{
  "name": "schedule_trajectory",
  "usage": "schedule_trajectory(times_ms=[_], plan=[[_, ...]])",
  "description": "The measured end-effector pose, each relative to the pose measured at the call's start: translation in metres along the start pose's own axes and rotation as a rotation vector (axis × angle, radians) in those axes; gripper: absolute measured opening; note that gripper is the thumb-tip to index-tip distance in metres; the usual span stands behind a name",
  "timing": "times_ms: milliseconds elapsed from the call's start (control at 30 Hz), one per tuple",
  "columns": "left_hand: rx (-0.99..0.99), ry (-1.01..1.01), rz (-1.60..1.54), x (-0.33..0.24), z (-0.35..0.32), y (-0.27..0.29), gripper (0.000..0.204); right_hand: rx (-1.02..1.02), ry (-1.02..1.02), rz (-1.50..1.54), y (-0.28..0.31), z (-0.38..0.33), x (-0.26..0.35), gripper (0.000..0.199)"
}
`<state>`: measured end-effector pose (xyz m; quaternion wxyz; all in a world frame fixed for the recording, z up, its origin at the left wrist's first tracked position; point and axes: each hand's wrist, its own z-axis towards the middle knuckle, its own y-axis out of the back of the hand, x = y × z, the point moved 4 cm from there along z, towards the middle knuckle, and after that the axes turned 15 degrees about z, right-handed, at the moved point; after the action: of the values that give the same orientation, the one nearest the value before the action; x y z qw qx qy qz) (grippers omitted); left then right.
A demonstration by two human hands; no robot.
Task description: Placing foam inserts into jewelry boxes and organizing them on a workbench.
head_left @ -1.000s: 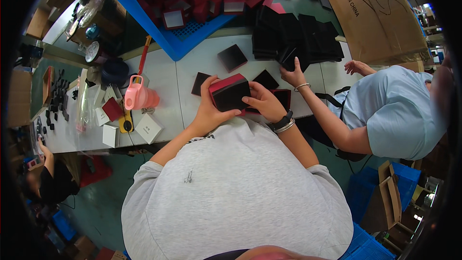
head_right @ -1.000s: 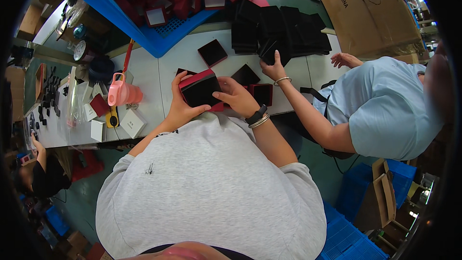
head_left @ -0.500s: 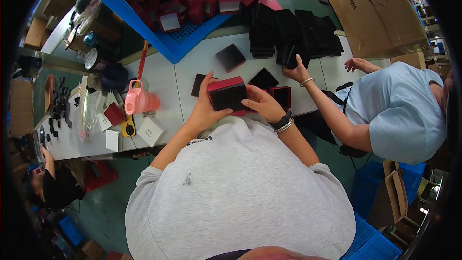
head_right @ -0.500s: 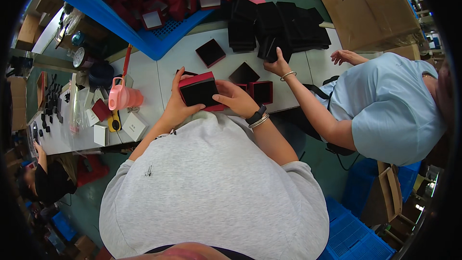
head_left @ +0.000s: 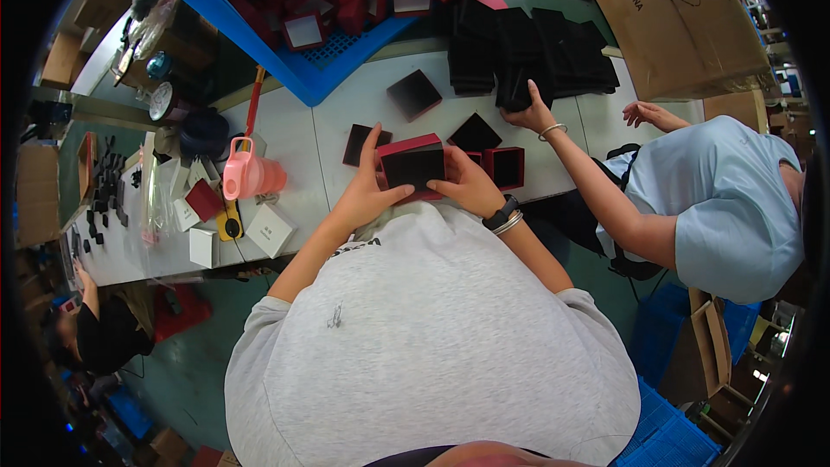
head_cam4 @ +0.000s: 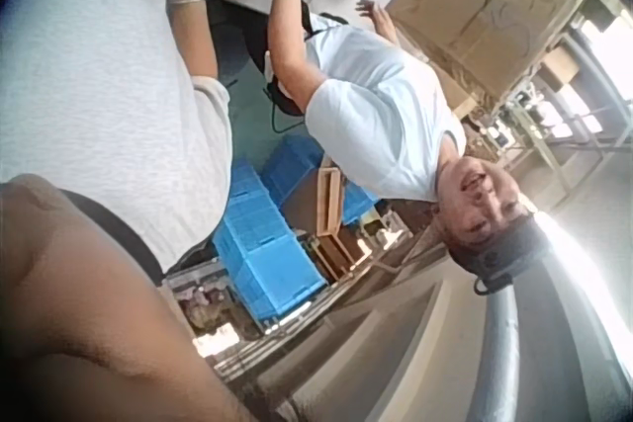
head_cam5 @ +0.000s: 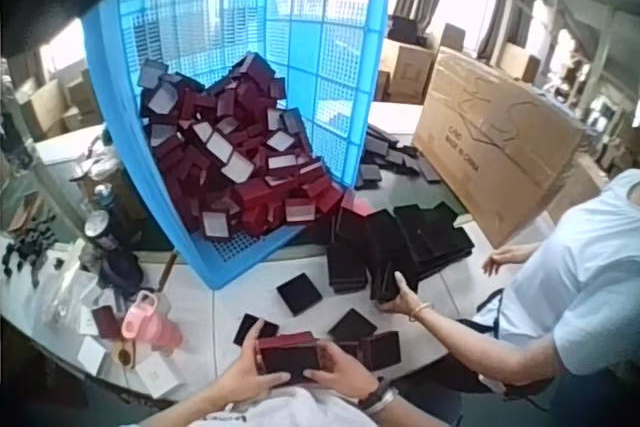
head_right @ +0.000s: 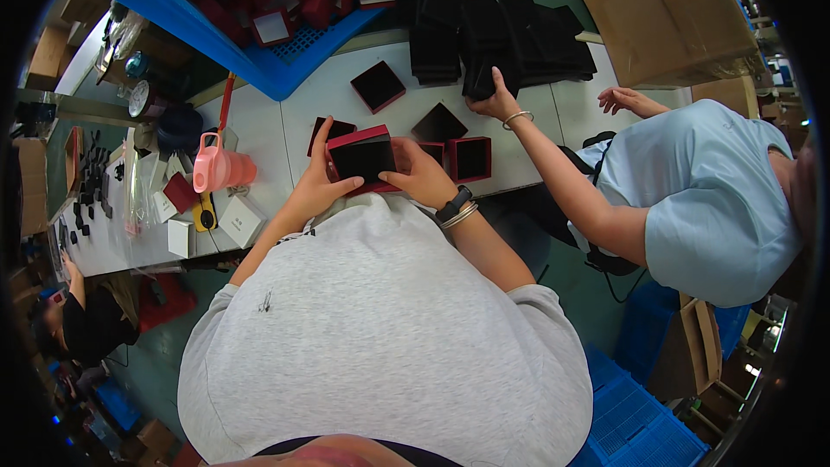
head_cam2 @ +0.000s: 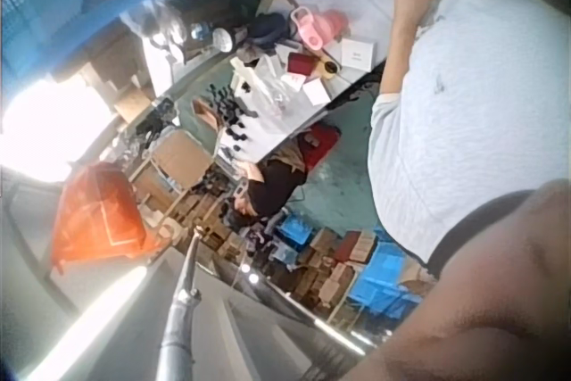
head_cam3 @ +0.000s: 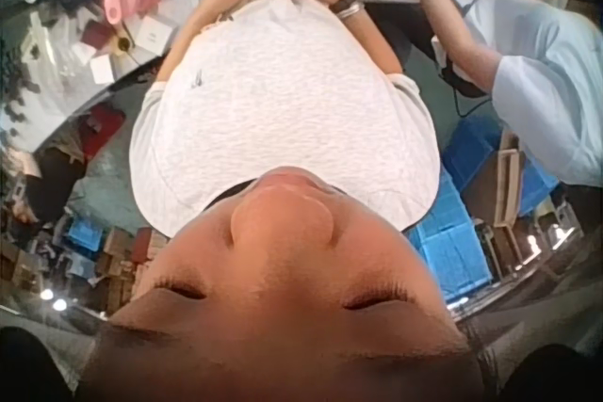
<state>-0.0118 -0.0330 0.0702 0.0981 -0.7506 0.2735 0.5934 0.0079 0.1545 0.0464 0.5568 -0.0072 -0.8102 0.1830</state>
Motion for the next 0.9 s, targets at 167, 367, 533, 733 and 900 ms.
schedule_trajectory(times_ms=[167,367,533,733,900], plan=[[-0.251,-0.032,-0.071,0.005,0.002,-0.005,0.067,0.021,0.042,-0.055,-0.004,-0.001,0.0,0.048],[-0.337,-0.071,0.15,-0.002,0.0,-0.004,0.035,-0.1,0.031,-0.232,-0.01,-0.002,0.0,0.034],[-0.299,-0.041,0.192,-0.003,-0.002,-0.005,0.03,-0.193,-0.051,-0.442,-0.008,-0.001,-0.007,0.037],[-0.301,0.021,0.236,0.013,0.003,-0.008,0.027,-0.227,-0.006,-0.411,-0.005,0.002,-0.014,0.036],[-0.327,0.119,0.023,0.038,0.011,-0.004,0.024,0.03,-0.149,-0.095,0.004,0.0,-0.039,0.047]])
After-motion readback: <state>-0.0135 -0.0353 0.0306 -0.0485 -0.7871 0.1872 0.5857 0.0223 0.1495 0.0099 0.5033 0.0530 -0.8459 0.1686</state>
